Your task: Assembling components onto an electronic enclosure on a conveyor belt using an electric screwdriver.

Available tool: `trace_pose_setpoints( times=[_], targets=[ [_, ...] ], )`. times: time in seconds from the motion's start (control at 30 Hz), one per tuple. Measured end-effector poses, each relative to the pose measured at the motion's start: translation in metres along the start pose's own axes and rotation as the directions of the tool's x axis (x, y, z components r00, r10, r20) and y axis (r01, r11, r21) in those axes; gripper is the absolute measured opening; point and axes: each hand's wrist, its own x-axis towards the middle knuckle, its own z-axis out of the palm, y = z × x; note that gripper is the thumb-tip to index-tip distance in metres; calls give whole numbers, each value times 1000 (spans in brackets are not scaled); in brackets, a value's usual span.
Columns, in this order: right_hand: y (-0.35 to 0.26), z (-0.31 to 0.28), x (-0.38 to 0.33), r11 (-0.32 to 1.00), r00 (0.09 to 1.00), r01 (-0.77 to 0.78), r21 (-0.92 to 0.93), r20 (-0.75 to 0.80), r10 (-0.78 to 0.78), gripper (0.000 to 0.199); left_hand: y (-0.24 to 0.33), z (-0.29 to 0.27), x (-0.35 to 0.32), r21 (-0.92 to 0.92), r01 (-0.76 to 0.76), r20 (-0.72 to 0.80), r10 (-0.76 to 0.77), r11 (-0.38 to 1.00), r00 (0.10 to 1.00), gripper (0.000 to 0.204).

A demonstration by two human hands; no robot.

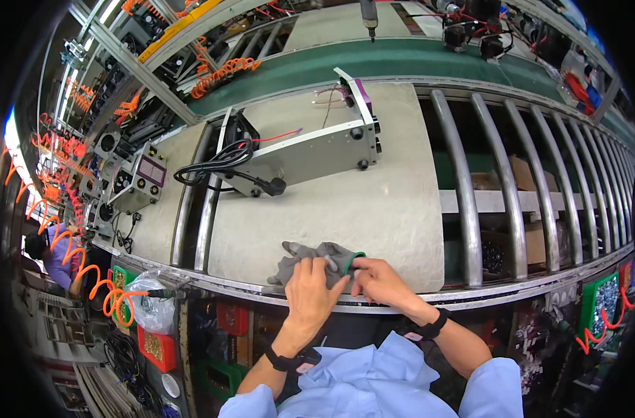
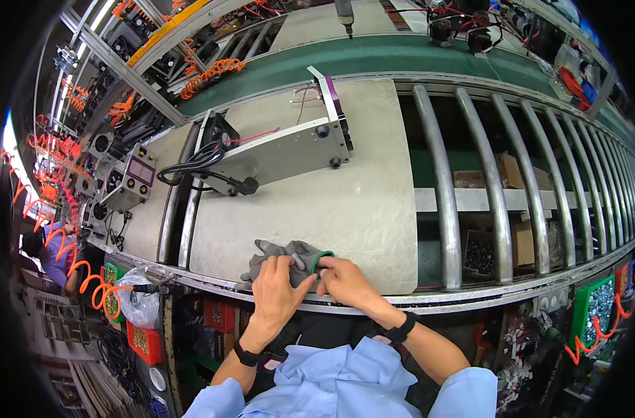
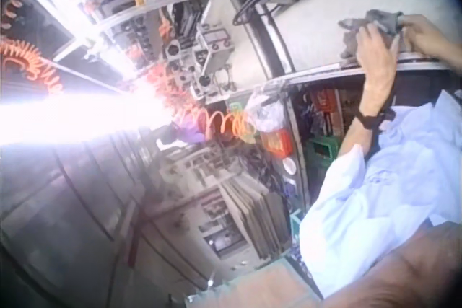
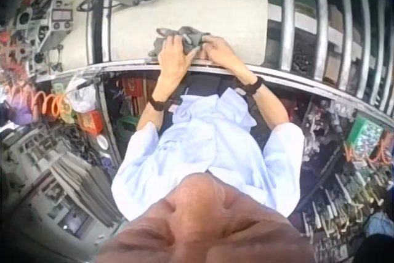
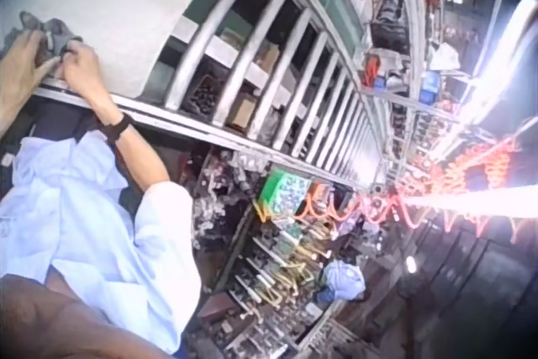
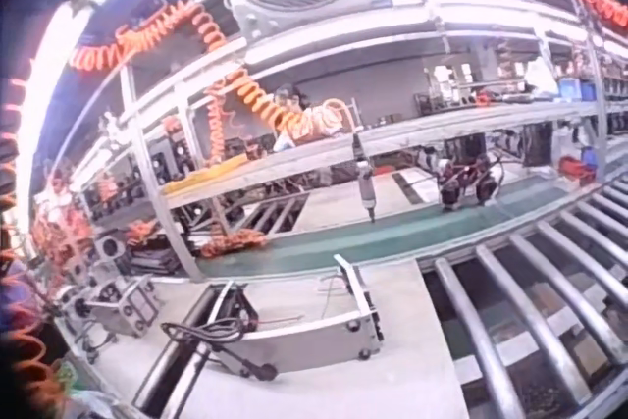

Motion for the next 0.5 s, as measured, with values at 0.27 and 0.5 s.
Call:
trace_pose_setpoints(
  times=[0.27, 0.5],
  targets=[
    [-9, 18, 9, 988, 995, -99, 115, 10, 99, 22, -31, -13, -27, -98, 19, 40, -15, 995, 999, 30],
    [-17, 14, 2, 970, 864, 242, -22, -451, -225, 39, -101, -65, -11, -351, 213, -290, -322, 912, 901, 19]
  ],
)
